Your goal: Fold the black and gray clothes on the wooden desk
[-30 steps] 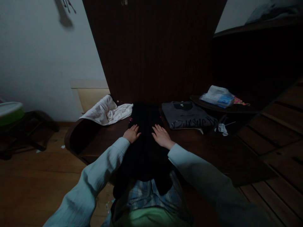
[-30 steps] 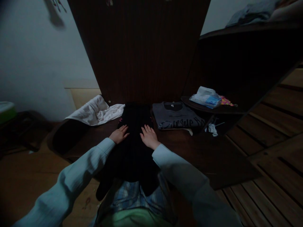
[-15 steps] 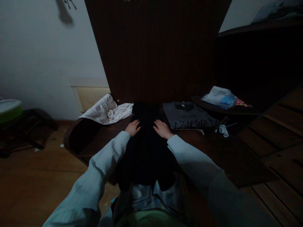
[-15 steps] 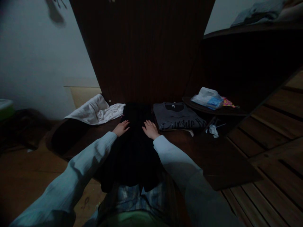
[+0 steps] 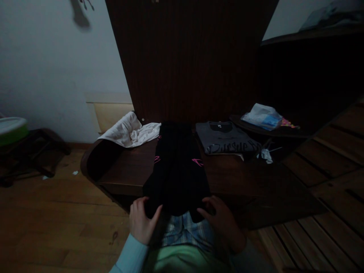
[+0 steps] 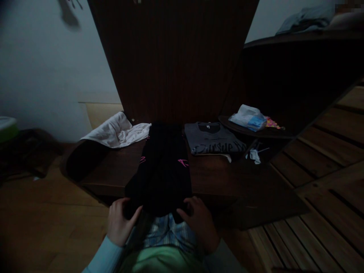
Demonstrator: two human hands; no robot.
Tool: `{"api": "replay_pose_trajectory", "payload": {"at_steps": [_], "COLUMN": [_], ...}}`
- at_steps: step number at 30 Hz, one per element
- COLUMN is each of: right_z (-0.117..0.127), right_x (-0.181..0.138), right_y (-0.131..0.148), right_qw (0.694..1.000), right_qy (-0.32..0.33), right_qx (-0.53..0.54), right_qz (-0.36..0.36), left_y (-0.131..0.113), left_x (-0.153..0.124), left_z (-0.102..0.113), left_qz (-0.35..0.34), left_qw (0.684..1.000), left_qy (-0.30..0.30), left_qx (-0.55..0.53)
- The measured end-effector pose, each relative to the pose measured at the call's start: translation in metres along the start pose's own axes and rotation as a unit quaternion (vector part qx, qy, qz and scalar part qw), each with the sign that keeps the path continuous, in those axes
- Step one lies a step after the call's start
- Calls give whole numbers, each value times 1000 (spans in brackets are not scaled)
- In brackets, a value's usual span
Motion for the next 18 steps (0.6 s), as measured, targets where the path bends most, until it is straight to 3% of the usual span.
{"api": "replay_pose_trajectory", "payload": {"at_steps": [4,7,11,15,17,18], "right_z": [-12,-6,33,87,98,96], "right_x": [3,7,13,12,7,4], "right_y": [2,3,12,36,52,59], "right_qw": [1000,998,994,991,989,991], "right_qy": [8,13,-15,-113,-139,-121], "right_qx": [5,55,105,71,59,59], "right_qz": [19,4,-11,-7,-2,4], "left_y": [3,0,-10,-33,-50,-58], "left_x": [7,17,37,59,62,60], "left_z": [-7,1,33,77,90,93], "left_qz": [9,10,44,43,23,8], "left_qw": [1000,995,975,976,981,981], "left_qy": [17,97,206,188,165,170], "left_qx": [22,-12,-71,-99,-101,-93]}}
Point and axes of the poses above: each hand's wrist, its own x-axis towards the middle knuckle, its own z-axis out of the back of the hand, y = z × x, the point moved 2 cm from there along x, towards the middle knuckle, and after that the axes turned 15 degrees about z, right-handed, at the moved point
